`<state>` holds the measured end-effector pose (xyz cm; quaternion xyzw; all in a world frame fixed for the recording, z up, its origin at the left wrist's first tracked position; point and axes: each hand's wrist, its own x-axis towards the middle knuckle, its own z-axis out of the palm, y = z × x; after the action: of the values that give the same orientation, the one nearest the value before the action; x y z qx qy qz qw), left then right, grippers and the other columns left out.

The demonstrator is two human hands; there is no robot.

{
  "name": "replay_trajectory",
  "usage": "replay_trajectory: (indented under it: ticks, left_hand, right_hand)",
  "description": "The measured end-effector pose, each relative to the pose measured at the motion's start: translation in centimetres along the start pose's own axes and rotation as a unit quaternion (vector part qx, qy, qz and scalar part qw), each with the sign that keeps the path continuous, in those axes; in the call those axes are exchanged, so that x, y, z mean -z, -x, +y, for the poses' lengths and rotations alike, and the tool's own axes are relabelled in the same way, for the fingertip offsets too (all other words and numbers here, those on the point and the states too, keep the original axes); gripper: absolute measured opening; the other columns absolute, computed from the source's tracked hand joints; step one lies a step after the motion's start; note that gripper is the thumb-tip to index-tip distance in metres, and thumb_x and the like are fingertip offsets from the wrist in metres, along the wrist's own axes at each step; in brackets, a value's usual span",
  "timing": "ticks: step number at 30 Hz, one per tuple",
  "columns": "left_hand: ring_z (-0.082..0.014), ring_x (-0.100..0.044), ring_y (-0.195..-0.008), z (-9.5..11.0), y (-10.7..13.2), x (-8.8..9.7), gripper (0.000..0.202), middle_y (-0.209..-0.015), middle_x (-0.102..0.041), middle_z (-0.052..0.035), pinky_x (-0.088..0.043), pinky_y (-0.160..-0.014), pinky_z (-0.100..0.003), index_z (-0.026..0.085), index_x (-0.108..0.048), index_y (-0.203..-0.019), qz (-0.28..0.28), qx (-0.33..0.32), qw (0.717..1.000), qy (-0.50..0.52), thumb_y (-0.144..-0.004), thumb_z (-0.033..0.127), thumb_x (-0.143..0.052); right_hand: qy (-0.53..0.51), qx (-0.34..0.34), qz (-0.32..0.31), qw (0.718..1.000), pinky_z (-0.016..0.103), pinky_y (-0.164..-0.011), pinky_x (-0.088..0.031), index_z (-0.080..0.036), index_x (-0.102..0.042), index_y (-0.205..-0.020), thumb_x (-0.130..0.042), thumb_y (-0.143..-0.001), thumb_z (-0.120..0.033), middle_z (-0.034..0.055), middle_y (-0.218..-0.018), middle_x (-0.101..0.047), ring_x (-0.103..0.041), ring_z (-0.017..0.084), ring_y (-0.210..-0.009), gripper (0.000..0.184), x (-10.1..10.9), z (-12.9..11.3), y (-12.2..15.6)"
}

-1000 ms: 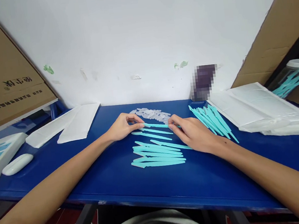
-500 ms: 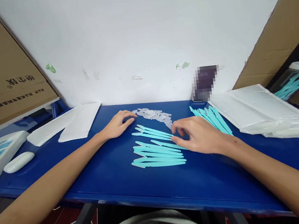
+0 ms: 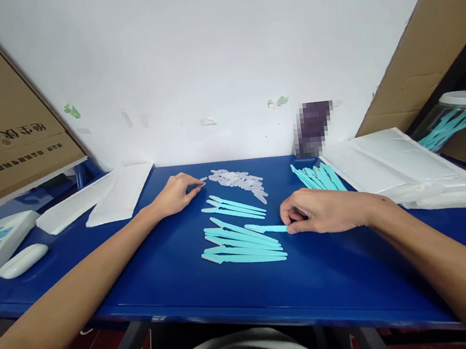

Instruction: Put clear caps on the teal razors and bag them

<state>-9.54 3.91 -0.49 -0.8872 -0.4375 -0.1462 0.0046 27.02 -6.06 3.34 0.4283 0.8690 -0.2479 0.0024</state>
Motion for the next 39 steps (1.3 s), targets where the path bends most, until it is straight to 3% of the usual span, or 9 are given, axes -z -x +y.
replay_trajectory:
  ticks: [4,10,13,16,19,22,26,31,39]
  left_hand:
    - [-0.0266,-0.066,-0.101,0.1,0.0,0.2,0.035,-0.109,-0.073,-0.0099,-0.05,-0.088,-0.038,0.019,-0.071,-0.12,-0.009,-0.009,1.0,0.012,-0.096,0.028,-0.047]
    - [-0.0262,-0.066,-0.095,0.5,0.4,0.7,0.038,-0.108,-0.068,-0.0139,-0.049,-0.082,-0.036,0.016,-0.071,-0.119,-0.063,-0.011,0.997,-0.045,-0.099,0.026,-0.04]
    - [-0.0266,-0.064,-0.098,1.0,0.7,1.0,0.036,-0.107,-0.067,-0.014,-0.048,-0.083,-0.036,0.015,-0.07,-0.113,-0.045,-0.03,0.997,-0.056,-0.101,0.026,-0.038]
    - [-0.0259,-0.063,-0.101,1.9,0.9,1.5,0.036,-0.109,-0.067,-0.0131,-0.048,-0.086,-0.037,0.015,-0.067,-0.114,0.014,-0.06,0.998,-0.027,-0.104,0.03,-0.035]
    - [-0.0231,-0.063,-0.102,3.3,1.1,1.9,0.035,-0.11,-0.067,-0.0122,-0.049,-0.087,-0.035,0.016,-0.065,-0.12,0.061,-0.111,0.992,0.016,-0.105,0.028,-0.036]
    - [-0.0209,-0.066,-0.099,4.4,1.3,1.7,0.032,-0.107,-0.071,-0.0106,-0.051,-0.087,-0.034,0.018,-0.067,-0.123,0.08,-0.154,0.982,0.069,-0.104,0.027,-0.043]
    - [-0.0164,-0.07,-0.081,5.1,1.3,0.7,0.022,-0.093,-0.077,-0.0047,-0.053,-0.076,-0.03,0.019,-0.075,-0.105,0.118,-0.145,0.969,0.161,-0.098,0.033,-0.058]
    - [-0.0142,-0.068,-0.07,5.2,1.3,0.5,0.022,-0.082,-0.077,-0.0025,-0.051,-0.065,-0.026,0.018,-0.076,-0.094,0.133,-0.136,0.967,0.171,-0.095,0.037,-0.064]
    - [-0.0157,-0.07,-0.079,5.1,1.3,0.4,0.023,-0.094,-0.078,-0.0048,-0.055,-0.086,-0.032,0.018,-0.075,-0.102,0.155,-0.163,0.962,0.151,-0.1,0.031,-0.056]
  right_hand:
    - [0.013,0.033,0.061,0.998,0.03,-0.057,-0.04,-0.024,-0.06,-0.085,-0.052,-0.096,-0.05,0.0012,-0.075,-0.06,-0.05,0.016,-0.062,0.03,-0.3,-0.3,-0.6]
    - [0.117,0.059,0.179,0.975,0.04,-0.082,-0.038,-0.023,-0.052,-0.083,-0.042,-0.101,-0.043,0.0007,-0.072,-0.058,-0.051,0.019,-0.068,0.029,-1.5,-1.6,-1.7]
    - [0.128,0.044,0.21,0.968,0.038,-0.076,-0.037,-0.024,-0.045,-0.075,-0.043,-0.099,-0.04,-0.0008,-0.059,-0.051,-0.046,0.02,-0.064,0.029,-1.9,-1.9,-1.7]
    - [0.108,0.033,0.253,0.961,0.034,-0.065,-0.035,-0.024,-0.042,-0.073,-0.047,-0.096,-0.036,-0.0002,-0.057,-0.048,-0.048,0.021,-0.065,0.027,-2.1,-2.0,-1.7]
    - [0.099,0.058,0.26,0.959,0.033,-0.063,-0.037,-0.023,-0.046,-0.076,-0.047,-0.096,-0.032,0.0015,-0.069,-0.056,-0.049,0.018,-0.063,0.022,-2.1,-2.1,-1.7]
    - [0.13,0.099,0.265,0.95,0.037,-0.076,-0.04,-0.021,-0.055,-0.085,-0.045,-0.099,-0.032,0.0073,-0.091,-0.065,-0.058,0.021,-0.081,0.02,-2.2,-2.2,-1.9]
    - [0.15,0.099,0.288,0.941,0.042,-0.086,-0.037,-0.021,-0.061,-0.09,-0.044,-0.102,-0.036,0.0054,-0.089,-0.07,-0.062,0.023,-0.085,0.025,-2.4,-2.0,-2.2]
    - [0.101,0.07,0.281,0.952,0.033,-0.07,-0.044,-0.02,-0.066,-0.092,-0.049,-0.1,-0.04,0.004,-0.081,-0.071,-0.063,0.019,-0.072,0.027,-2.6,-1.2,-2.3]
    - [0.101,0.096,0.286,0.948,0.029,-0.061,-0.044,-0.019,-0.068,-0.099,-0.048,-0.101,-0.037,0.004,-0.081,-0.071,-0.061,0.016,-0.064,0.027,-2.5,-1.3,-2.2]
